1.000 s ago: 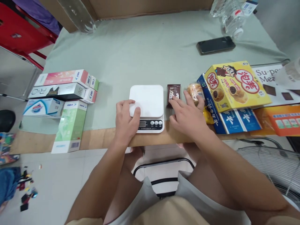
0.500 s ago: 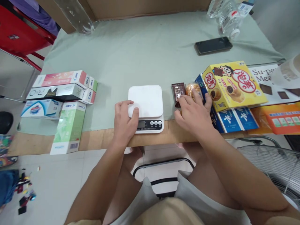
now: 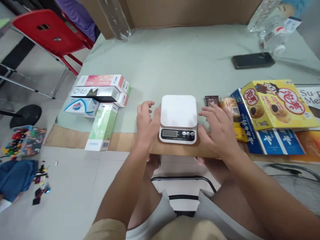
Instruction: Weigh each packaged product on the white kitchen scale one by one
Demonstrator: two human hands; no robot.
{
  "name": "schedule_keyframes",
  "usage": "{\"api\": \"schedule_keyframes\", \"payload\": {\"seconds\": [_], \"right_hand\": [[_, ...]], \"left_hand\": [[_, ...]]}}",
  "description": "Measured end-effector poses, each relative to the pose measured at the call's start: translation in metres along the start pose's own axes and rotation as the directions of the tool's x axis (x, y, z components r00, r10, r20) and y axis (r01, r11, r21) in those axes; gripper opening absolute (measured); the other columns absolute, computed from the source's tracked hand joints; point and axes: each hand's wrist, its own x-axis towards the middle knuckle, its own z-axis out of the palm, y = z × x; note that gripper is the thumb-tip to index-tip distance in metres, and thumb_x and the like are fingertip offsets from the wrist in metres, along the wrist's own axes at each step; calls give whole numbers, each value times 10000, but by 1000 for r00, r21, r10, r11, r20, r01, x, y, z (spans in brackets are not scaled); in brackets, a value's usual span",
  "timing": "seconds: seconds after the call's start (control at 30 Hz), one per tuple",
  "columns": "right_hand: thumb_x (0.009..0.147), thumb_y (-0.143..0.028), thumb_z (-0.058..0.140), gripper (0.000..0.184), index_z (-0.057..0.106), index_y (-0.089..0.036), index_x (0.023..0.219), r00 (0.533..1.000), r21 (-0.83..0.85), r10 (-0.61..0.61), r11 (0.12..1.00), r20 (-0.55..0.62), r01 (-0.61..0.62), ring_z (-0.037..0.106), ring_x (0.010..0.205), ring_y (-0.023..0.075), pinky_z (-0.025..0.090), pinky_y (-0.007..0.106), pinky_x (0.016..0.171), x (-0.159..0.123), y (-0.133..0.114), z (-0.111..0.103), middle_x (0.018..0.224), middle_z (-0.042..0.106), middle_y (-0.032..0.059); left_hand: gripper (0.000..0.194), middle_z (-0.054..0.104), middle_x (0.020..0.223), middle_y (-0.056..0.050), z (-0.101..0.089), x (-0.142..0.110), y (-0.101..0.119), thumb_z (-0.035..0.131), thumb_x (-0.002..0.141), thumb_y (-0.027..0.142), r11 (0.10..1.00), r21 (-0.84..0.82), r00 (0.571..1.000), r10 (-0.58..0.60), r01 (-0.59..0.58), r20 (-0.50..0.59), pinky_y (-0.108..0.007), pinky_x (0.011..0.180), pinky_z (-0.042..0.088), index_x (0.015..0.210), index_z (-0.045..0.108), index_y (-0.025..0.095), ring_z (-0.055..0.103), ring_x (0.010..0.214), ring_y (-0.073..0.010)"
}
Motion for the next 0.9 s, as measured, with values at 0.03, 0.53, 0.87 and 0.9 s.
{"api": "schedule_keyframes", "payload": {"seconds": [0.03, 0.53, 0.87, 0.9], "right_hand": [[909, -234, 544, 261, 662, -203, 1140, 1000, 21, -20, 1000, 9, 20, 628, 1356, 359, 406, 603, 1192, 2, -6, 3, 1281, 742, 137], [914, -182, 499, 447, 633, -163, 1340, 744, 335, -491, 867, 453, 369, 621, 1364, 318, 535, 523, 1116, 107, -154, 90, 1496, 635, 153], [911, -121, 499, 620, 510, -167, 1530, 594, 294, -415, 909, 689, 294, 572, 1410, 381, 535, 587, 1111, 85, -219, 122, 1670, 443, 159], [909, -125, 506, 642, 488, -169, 1550, 591, 289, -401, 916, 700, 279, 570, 1415, 391, 537, 597, 1106, 83, -218, 121, 1689, 407, 168]], "left_hand": [[203, 655, 1172, -98, -5, 4, -1, 596, 913, 315, 999, -41, 999, -7, 5, -43, -377, 949, 518, 1087, 632, 216, 625, 996, -212], [203, 610, 1249, -97, -111, 26, -25, 505, 924, 224, 981, -181, 840, -156, 70, -520, -400, 1178, 417, 1105, 593, 204, 571, 1303, -248], [260, 697, 967, -96, -193, 9, -54, 556, 879, 448, 774, 125, 781, -623, 621, -26, -476, 850, 517, 917, 686, 226, 652, 922, -317], [257, 682, 919, -82, -195, 9, -58, 544, 877, 462, 751, 173, 759, -651, 637, 30, -442, 777, 502, 866, 663, 234, 637, 855, -297]]}}
